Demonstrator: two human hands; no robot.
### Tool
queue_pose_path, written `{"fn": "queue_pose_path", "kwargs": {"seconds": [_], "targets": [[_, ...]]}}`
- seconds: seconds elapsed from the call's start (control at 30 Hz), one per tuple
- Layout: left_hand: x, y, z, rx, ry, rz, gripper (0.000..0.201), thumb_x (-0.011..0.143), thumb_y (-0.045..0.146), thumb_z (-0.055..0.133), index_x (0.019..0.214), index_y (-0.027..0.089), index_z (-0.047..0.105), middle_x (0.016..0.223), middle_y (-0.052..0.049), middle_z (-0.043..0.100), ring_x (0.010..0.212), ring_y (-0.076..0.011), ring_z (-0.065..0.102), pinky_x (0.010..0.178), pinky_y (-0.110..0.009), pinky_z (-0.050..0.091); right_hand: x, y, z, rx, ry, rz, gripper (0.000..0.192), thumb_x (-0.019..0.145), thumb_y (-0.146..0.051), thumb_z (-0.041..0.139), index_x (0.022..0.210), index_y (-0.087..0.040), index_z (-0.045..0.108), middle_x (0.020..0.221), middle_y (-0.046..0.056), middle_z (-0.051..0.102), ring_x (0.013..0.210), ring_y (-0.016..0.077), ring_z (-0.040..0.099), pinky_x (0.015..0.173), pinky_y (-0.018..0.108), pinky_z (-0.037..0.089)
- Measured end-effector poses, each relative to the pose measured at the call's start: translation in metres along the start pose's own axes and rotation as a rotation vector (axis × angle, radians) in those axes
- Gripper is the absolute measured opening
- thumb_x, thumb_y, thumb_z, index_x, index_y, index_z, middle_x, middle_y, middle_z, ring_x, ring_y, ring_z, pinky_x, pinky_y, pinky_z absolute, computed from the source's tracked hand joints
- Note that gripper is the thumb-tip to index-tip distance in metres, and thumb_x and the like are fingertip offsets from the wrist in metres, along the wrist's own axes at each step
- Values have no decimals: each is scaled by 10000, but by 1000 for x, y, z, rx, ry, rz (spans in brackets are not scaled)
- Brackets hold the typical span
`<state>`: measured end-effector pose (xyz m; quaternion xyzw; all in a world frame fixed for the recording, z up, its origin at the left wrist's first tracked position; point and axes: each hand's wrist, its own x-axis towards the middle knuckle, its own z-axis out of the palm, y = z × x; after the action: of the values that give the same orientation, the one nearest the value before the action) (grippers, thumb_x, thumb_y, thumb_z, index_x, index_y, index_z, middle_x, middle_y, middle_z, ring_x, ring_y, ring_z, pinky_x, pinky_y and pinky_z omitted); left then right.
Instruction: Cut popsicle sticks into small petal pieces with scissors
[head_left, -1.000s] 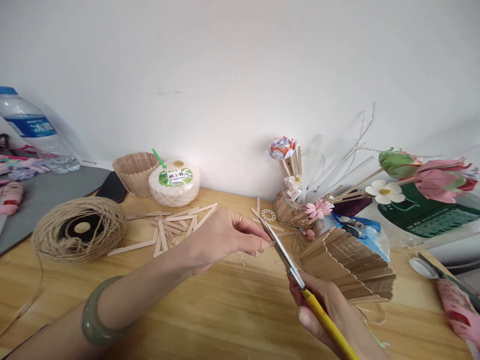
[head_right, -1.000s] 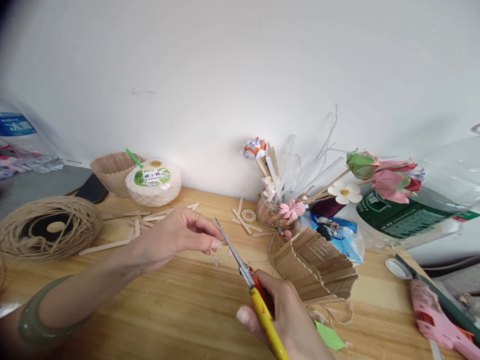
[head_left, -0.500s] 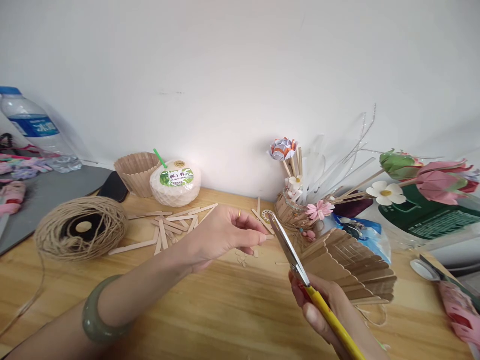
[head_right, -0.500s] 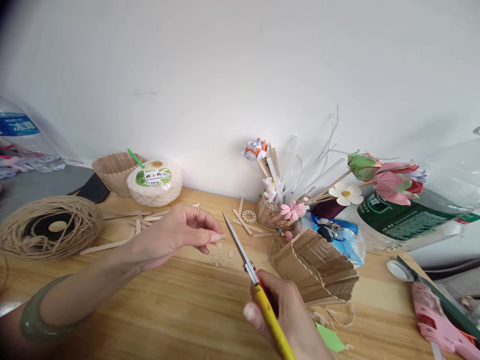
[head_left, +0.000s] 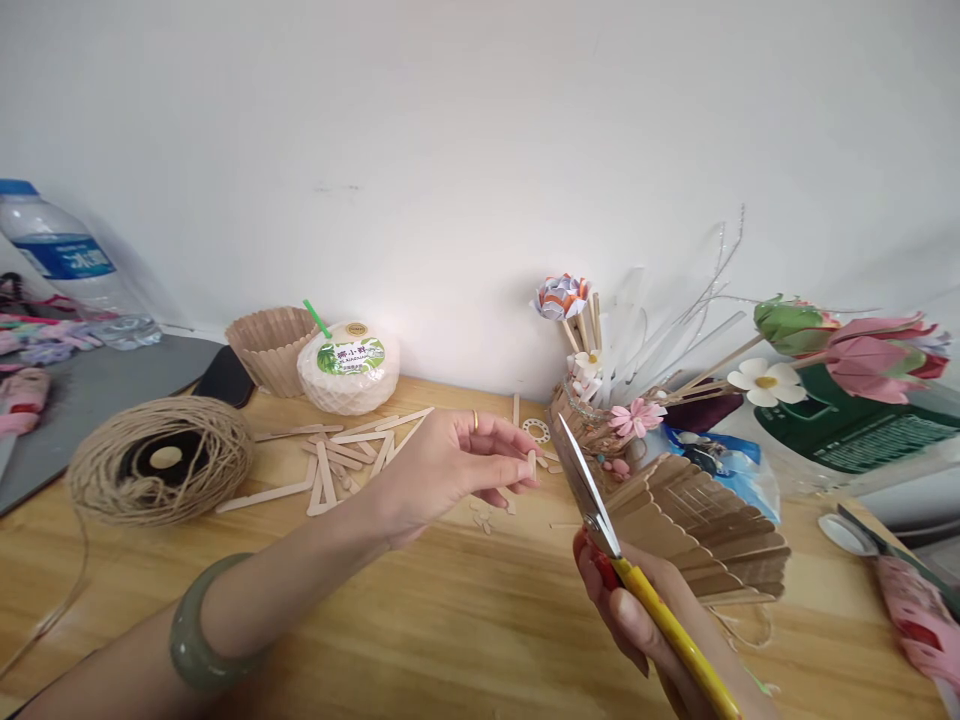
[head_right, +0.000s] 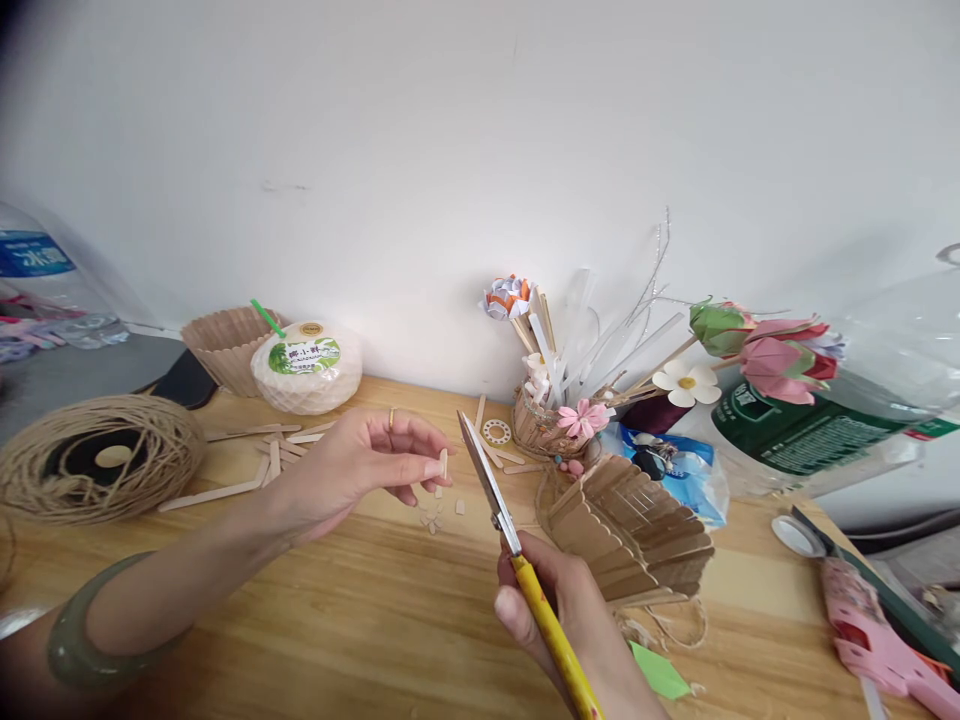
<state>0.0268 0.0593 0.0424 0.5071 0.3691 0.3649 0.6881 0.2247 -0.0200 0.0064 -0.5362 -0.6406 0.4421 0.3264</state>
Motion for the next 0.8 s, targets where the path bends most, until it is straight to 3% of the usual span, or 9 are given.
{"fn": "queue_pose_path", "kwargs": {"seconds": [0.13,0.27,0.43,0.63,0.8], "targets": [[-1,0,1,-33,-5,7,125,718,265,660,719,150,610,727,-36,704,724,-146,650,571,-212,449,1,1,-1,-27,-16,-22,537,743,-741,406,643,-214,408,565,-37,355,474,113,283,411,237,262],[-1,-3,3,-68,39,20,139,657,271,719,707,162,648,786,-17,689,769,-134,619,593,-206,452,3,4,1,22,-55,-6,531,742,-740,407,656,-216,403,579,-43,330,493,118,276,423,234,262],[-3,-4,8,-179,81,-19,125,649,239,728,681,152,644,654,10,666,592,-81,576,592,-212,444,-1,5,2,19,-4,-59,499,753,-722,418,764,-226,472,647,-19,393,571,163,396,515,260,365],[-6,-11,19,-298,84,-58,136,644,194,739,693,124,632,682,-2,662,653,-82,591,624,-200,447,-4,10,2,-121,-21,-56,502,765,-707,416,887,-235,534,750,19,500,662,203,478,602,296,409],[-7,-21,25,-355,75,-85,146,638,196,748,672,123,626,663,14,609,657,-77,553,623,-197,457,3,9,4,-79,-51,4,607,708,-787,371,831,-208,502,690,-5,435,596,161,388,529,267,334]]}}
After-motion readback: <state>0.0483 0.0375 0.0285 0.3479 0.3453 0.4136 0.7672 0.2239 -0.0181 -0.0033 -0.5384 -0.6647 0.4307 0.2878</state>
